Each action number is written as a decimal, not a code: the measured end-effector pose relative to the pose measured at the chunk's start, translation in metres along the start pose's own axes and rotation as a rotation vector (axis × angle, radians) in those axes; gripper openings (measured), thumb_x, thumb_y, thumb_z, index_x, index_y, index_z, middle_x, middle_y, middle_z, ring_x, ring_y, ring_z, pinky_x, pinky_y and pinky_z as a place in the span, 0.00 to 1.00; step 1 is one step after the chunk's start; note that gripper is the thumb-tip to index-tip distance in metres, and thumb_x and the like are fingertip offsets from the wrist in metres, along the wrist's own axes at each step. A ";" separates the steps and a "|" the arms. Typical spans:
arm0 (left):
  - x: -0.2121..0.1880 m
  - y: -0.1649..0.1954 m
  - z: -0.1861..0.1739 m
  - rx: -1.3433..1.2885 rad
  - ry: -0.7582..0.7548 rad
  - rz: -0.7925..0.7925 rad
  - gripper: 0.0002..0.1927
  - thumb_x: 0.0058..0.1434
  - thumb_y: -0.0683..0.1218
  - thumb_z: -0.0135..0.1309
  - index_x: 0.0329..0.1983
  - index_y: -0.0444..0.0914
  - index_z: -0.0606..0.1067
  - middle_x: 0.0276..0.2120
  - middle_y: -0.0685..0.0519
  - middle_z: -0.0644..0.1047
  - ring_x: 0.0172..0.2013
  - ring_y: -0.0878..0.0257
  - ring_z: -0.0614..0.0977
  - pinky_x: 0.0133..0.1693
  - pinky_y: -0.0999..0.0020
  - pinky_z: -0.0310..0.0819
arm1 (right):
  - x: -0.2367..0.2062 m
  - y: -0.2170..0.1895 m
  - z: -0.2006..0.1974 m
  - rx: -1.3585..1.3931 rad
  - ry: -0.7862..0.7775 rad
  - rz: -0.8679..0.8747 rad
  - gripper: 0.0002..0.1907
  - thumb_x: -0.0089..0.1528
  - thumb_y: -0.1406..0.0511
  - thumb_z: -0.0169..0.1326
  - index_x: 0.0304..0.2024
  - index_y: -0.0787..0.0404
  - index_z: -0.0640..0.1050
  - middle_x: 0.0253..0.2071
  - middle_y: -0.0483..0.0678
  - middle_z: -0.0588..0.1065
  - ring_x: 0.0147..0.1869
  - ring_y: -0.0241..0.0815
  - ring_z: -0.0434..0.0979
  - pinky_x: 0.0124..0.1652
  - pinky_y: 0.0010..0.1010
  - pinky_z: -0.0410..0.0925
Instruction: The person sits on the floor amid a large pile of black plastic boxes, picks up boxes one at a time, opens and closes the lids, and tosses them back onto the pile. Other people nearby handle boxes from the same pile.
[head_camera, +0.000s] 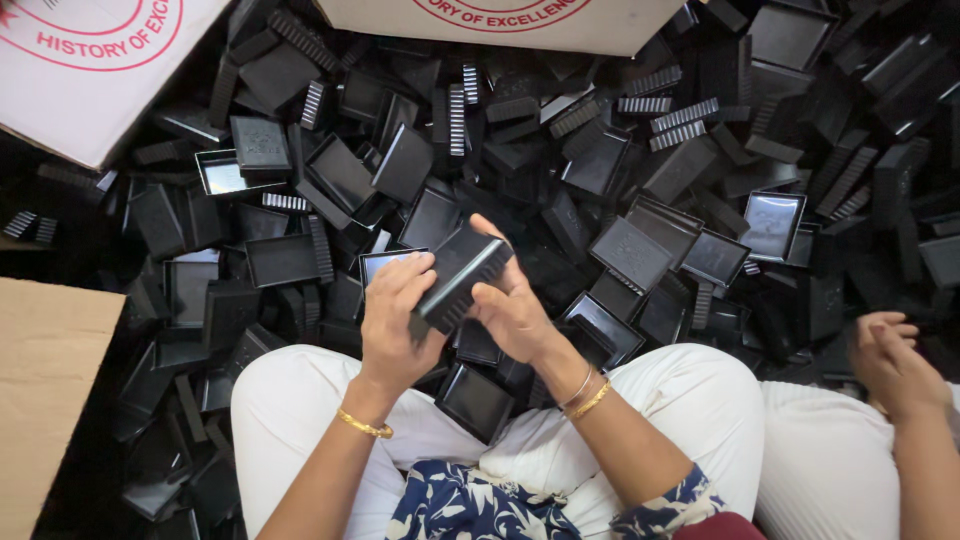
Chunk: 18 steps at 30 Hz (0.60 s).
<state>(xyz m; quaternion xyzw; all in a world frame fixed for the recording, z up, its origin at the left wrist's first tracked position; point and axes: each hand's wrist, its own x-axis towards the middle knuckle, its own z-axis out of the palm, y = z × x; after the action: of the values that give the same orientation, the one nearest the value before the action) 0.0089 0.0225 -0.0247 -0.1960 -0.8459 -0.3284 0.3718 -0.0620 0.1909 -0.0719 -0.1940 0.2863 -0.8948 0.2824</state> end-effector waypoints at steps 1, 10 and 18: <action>0.000 0.002 0.002 0.048 0.019 -0.010 0.28 0.57 0.41 0.63 0.60 0.35 0.69 0.60 0.42 0.75 0.62 0.43 0.77 0.66 0.50 0.69 | 0.001 0.002 0.000 0.030 0.016 0.049 0.49 0.64 0.64 0.60 0.79 0.49 0.44 0.64 0.48 0.64 0.65 0.43 0.69 0.60 0.43 0.69; -0.009 -0.022 -0.011 -0.209 -0.061 -0.455 0.18 0.57 0.40 0.67 0.49 0.32 0.77 0.33 0.47 0.83 0.30 0.57 0.84 0.35 0.70 0.77 | 0.004 0.005 -0.021 -0.571 0.097 -0.203 0.23 0.66 0.71 0.59 0.63 0.66 0.75 0.53 0.45 0.74 0.59 0.37 0.72 0.62 0.31 0.66; 0.058 -0.008 -0.028 -0.133 -0.076 -0.111 0.19 0.58 0.36 0.62 0.53 0.32 0.76 0.47 0.43 0.82 0.46 0.54 0.85 0.49 0.64 0.79 | 0.006 -0.014 -0.008 -1.075 0.228 -0.257 0.25 0.56 0.64 0.66 0.54 0.63 0.74 0.50 0.47 0.75 0.55 0.40 0.75 0.56 0.33 0.68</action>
<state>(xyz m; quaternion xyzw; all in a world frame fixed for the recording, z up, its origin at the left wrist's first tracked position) -0.0197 0.0021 0.0303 -0.1856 -0.8452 -0.3963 0.3068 -0.0765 0.1995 -0.0684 -0.2461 0.7045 -0.6656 -0.0002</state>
